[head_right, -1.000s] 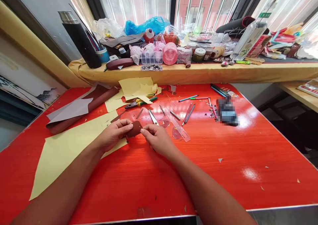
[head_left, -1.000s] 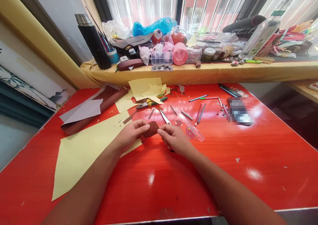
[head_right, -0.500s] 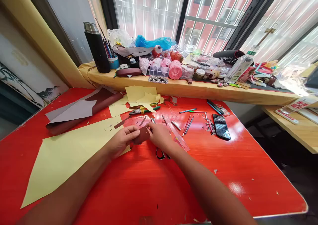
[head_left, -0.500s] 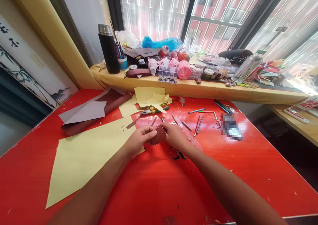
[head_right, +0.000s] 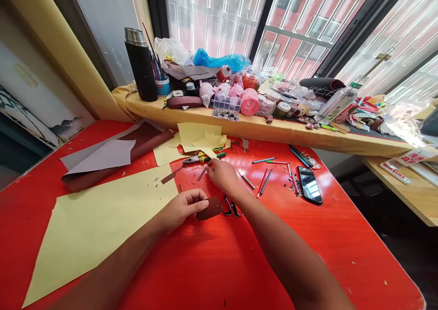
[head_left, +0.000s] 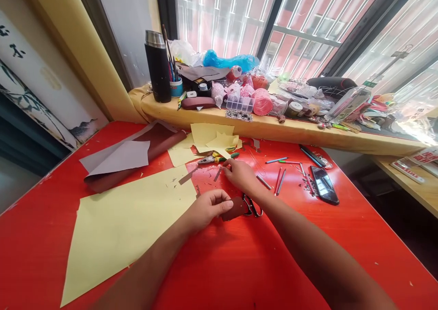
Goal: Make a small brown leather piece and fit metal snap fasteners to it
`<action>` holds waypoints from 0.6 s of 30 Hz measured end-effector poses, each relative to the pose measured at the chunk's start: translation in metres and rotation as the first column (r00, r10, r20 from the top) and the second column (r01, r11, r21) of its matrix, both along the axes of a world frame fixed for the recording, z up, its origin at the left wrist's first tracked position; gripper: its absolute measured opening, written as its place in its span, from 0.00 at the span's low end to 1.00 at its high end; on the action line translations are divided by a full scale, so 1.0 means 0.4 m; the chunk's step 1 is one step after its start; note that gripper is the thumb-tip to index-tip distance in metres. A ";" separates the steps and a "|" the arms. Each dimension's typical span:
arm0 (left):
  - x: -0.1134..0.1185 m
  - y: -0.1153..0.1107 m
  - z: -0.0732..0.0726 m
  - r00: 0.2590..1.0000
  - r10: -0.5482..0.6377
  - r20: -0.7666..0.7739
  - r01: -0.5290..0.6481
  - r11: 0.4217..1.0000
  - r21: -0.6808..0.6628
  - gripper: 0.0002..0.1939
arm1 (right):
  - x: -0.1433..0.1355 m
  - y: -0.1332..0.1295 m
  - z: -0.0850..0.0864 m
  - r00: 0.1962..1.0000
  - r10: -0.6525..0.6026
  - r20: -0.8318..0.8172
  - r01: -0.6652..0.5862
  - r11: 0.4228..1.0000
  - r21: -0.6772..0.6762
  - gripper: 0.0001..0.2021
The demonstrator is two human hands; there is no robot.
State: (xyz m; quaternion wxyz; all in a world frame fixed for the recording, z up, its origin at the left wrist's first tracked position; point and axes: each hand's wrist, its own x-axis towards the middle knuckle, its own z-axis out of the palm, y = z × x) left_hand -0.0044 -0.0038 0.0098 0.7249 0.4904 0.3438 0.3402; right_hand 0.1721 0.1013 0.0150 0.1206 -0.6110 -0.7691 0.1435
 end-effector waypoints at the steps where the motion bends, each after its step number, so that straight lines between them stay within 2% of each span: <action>1: -0.001 0.001 0.000 1.000 0.001 -0.001 -0.001 1.000 0.000 0.22 | -0.006 0.006 -0.002 1.000 -0.001 0.011 0.001 1.000 -0.007 0.11; 11: -0.007 0.008 -0.012 0.999 0.031 0.032 -0.029 0.998 -0.058 0.20 | -0.029 0.041 -0.014 0.999 0.003 0.038 -0.001 0.998 -0.062 0.10; 18: -0.006 0.010 -0.003 0.996 0.081 -0.024 -0.082 0.996 -0.044 0.21 | -0.009 -0.009 -0.001 0.997 0.030 -0.066 -0.035 0.997 -0.072 0.09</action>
